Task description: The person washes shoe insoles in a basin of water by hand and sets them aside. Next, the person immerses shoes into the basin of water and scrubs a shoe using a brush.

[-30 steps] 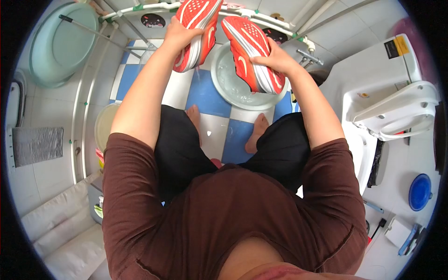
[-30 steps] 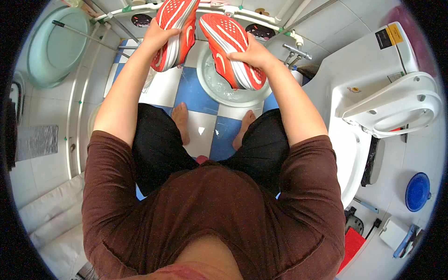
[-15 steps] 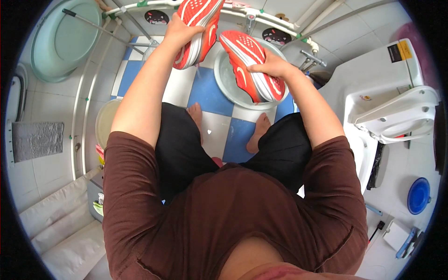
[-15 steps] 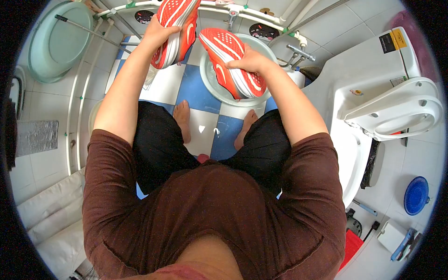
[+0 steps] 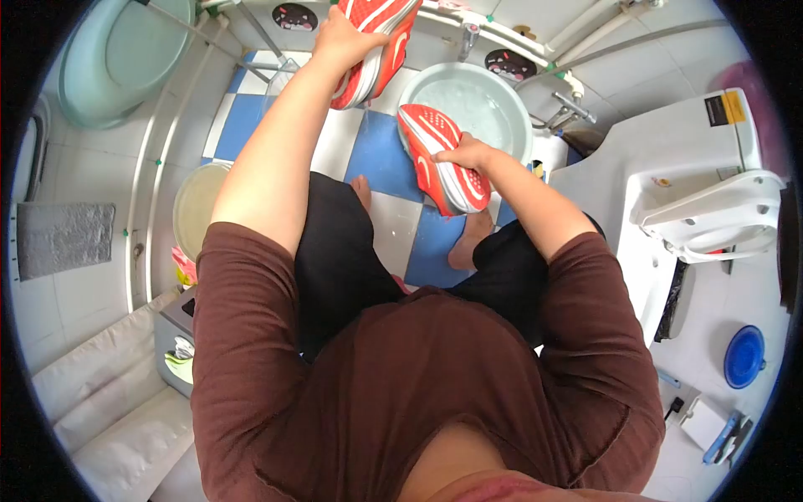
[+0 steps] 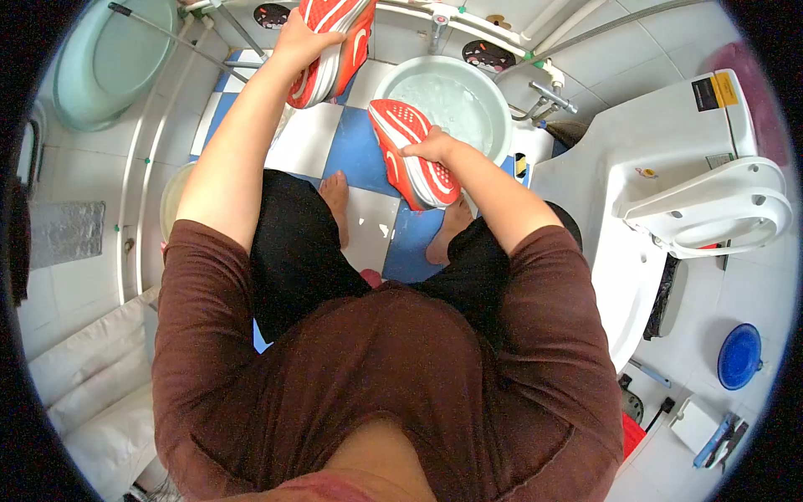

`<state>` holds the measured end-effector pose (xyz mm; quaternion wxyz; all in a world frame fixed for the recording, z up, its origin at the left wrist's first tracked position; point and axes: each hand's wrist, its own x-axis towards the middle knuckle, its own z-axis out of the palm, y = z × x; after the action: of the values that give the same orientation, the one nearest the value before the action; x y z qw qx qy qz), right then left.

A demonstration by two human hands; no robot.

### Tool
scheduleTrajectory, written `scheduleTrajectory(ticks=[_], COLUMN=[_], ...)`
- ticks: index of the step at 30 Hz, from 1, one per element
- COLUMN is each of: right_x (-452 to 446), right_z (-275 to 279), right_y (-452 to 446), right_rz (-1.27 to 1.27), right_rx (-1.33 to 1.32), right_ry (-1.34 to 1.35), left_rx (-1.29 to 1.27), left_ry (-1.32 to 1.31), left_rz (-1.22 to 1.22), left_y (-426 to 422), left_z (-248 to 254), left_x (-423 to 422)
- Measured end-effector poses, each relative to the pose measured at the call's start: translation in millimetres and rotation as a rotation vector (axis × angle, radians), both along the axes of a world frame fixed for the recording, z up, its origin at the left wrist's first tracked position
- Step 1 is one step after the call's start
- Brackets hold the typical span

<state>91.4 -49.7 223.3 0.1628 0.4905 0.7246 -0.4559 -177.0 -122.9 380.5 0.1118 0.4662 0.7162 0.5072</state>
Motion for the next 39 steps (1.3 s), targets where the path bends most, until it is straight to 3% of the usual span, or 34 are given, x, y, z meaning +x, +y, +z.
scheduleTrajectory(ticks=[4, 8, 11, 13, 16, 18, 21, 24, 33, 39], right_x=[-15, -26, -28, -30, -29, -31, -31, -36, -35, -35], right_z=[-45, -47, -65, -73, -58, -23, -28, -58, -43, -63], right_y=[-11, -18, -17, -12, -5, -4, -3, 0, 1, 3], right_rz=[-0.12, -0.124, -0.155, -0.204, -0.198, -0.175, -0.345, -0.321, -0.302, -0.252], right_rx=[-0.172, -0.278, -0.044, -0.192, -0.444, -0.558, -0.503, -0.506, -0.485, -0.392], right_ry=[0.276, 0.555, 0.305, 0.34, 0.399, 0.363, 0.388, 0.432, 0.449, 0.491], left_rx=[0.146, 0.18, 0.118, 0.029, -0.213, -0.226, -0.252, -0.246, -0.281, -0.257], left_ry=[0.007, -0.017, 0.035, 0.015, 0.135, 0.128, 0.12, 0.125, 0.056, 0.084], left_rz=[-0.068, -0.06, -0.032, -0.096, 0.124, 0.087, 0.088, 0.132, 0.091, 0.13], left_y=[-8, -4, -4, -5, 14, 13, 7, 6, 3, 5], left_z=[16, 4, 2, 7, -49, -48, -36, -33, -33, -37], left_x=[7, -3, -8, -8, -40, -43, -37, -32, -36, -38])
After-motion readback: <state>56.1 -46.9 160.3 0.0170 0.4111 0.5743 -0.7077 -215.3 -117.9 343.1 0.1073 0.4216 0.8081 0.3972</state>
